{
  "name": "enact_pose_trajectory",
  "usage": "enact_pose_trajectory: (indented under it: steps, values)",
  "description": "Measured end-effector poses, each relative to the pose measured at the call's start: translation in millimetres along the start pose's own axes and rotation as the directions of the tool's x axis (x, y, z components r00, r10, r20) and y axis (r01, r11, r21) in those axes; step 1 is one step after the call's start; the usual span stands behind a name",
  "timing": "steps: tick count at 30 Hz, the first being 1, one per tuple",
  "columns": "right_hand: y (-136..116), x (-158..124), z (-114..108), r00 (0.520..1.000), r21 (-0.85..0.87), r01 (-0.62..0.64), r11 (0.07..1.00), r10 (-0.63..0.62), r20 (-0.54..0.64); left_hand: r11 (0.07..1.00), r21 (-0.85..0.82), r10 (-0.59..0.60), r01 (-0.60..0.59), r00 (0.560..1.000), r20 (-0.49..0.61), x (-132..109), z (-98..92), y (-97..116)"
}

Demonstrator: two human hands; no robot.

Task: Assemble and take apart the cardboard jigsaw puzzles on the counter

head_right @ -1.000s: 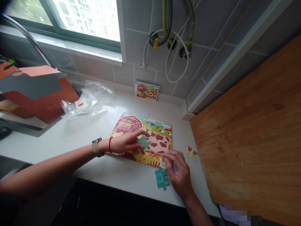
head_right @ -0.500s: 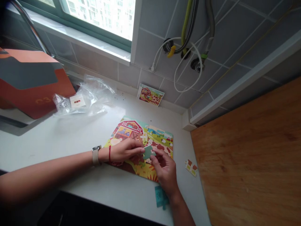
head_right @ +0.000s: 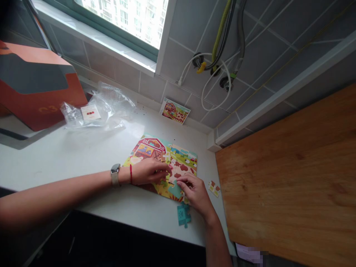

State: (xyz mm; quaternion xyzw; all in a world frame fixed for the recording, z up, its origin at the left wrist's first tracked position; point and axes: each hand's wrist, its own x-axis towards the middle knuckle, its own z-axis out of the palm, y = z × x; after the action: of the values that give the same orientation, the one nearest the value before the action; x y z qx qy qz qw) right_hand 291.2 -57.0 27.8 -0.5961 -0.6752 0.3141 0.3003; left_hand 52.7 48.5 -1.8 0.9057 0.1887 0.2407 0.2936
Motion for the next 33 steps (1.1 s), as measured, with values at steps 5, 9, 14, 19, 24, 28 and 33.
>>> enact_pose_trajectory:
  steps: [5, 9, 14, 19, 24, 28, 33]
  values:
    - [-2.5, -3.3, -5.2, 0.999, -0.131, -0.004, 0.991, 0.010, 0.045, 0.995, 0.046, 0.083, -0.083, 0.996, 0.010, -0.7, 5.1, -1.5]
    - [4.6, -15.7, 3.7, 0.990, -0.183, 0.008, 0.983, -0.034, -0.138, 0.986, 0.063, 0.158, -0.157, 0.987, -0.005, 0.2, 6.4, -2.7]
    - [6.4, -36.8, 15.0, 0.993, -0.283, 0.011, 0.959, -0.043, -0.106, 0.980, 0.081, 0.182, -0.180, 0.983, -0.008, 1.4, 3.2, -4.9]
    - [4.0, -45.8, 25.6, 0.994, -0.345, 0.045, 0.938, -0.078, -0.081, 0.977, 0.099, 0.189, -0.188, 0.982, -0.006, 2.3, 4.0, -7.8]
    - [3.5, -45.4, 34.6, 0.990, -0.259, 0.099, 0.961, -0.122, -0.074, 0.980, 0.090, 0.174, -0.176, 0.984, 0.029, 3.1, 5.9, -10.7]
    - [-5.2, -38.1, 40.4, 0.989, -0.212, 0.110, 0.971, -0.128, -0.073, 0.987, 0.060, 0.147, -0.150, 0.988, 0.052, 4.0, 4.5, -14.1]
    - [-11.2, -25.5, 49.4, 0.992, -0.244, 0.109, 0.964, -0.123, -0.042, 0.991, 0.017, 0.130, -0.131, 0.990, 0.062, 5.0, 1.5, -14.4]
